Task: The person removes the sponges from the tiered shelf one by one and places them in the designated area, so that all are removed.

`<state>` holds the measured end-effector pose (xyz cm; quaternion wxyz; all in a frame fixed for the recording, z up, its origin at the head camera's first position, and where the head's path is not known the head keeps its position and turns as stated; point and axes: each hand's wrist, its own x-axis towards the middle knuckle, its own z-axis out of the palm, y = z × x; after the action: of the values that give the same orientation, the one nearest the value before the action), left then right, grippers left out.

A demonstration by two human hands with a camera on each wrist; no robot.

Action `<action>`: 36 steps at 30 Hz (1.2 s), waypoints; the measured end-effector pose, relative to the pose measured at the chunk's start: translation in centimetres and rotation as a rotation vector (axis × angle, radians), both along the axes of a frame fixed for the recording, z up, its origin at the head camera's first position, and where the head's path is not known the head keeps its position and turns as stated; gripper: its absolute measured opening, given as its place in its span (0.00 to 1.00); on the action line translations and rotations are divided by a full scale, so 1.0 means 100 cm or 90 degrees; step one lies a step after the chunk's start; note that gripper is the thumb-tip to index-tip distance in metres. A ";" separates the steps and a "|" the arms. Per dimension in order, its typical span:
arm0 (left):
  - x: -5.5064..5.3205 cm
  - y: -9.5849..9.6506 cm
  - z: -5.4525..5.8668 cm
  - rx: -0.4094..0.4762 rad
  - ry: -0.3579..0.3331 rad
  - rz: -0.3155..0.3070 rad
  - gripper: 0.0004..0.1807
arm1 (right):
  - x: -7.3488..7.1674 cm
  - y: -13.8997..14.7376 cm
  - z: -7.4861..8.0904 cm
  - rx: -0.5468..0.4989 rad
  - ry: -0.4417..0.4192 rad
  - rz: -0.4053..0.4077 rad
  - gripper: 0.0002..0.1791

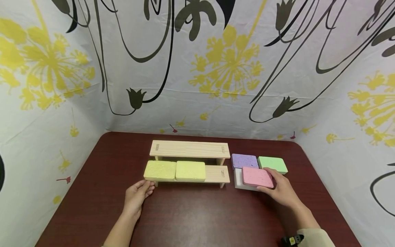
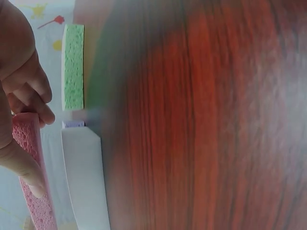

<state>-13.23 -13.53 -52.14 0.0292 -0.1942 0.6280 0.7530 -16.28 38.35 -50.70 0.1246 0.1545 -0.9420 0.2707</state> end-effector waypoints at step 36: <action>-0.001 0.000 -0.002 0.006 0.005 0.003 0.20 | 0.014 0.054 0.007 0.003 0.009 -0.052 0.46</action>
<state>-13.30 -13.52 -52.35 0.0256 -0.1925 0.6239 0.7570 -14.84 43.79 -49.97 0.1422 0.1182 -0.9471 0.2622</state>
